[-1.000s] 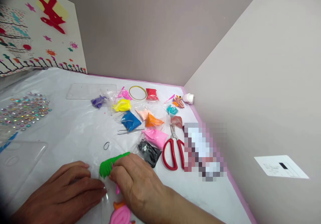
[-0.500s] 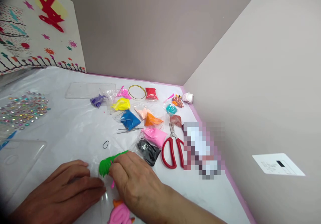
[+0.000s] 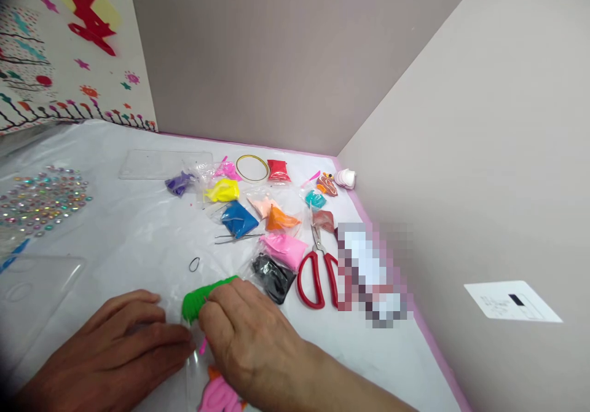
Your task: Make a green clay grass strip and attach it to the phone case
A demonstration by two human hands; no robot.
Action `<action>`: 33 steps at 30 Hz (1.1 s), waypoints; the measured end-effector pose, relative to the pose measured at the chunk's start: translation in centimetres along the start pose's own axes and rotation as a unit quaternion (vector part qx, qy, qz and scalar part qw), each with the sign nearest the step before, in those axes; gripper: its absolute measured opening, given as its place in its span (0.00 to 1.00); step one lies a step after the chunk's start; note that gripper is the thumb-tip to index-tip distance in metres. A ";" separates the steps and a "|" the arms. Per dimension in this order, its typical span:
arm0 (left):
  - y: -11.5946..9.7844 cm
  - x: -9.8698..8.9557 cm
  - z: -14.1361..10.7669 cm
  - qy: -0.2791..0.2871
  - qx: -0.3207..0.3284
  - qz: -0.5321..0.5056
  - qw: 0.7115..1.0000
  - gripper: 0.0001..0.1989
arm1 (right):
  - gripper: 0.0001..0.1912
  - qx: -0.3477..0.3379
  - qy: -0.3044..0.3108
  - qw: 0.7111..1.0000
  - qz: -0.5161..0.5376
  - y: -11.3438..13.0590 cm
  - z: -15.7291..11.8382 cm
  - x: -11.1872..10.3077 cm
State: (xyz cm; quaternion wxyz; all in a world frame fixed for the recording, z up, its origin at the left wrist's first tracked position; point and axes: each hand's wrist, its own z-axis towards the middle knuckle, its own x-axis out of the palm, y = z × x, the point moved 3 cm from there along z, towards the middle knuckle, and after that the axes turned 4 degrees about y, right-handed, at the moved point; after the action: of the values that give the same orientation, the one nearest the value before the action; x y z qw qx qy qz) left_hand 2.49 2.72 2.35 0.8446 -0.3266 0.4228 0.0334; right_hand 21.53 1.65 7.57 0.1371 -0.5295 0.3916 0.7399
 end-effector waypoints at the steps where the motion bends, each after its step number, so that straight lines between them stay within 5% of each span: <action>1: 0.0 0.0 0.0 0.002 0.000 0.000 1.000 0.17 | 0.11 0.000 0.003 1.000 0.000 0.0 0.0 -0.1; 33: 0.1 0.1 0.0 0.005 -0.001 0.006 1.000 0.16 | 0.10 0.007 0.027 1.000 -0.011 0.7 0.1 -1.3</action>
State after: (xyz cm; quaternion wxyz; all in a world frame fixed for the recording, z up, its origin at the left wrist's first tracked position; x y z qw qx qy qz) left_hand 2.54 2.78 2.22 0.8417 -0.3253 0.4293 0.0374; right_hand 21.58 1.54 8.99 0.1383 -0.5524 0.3945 0.7212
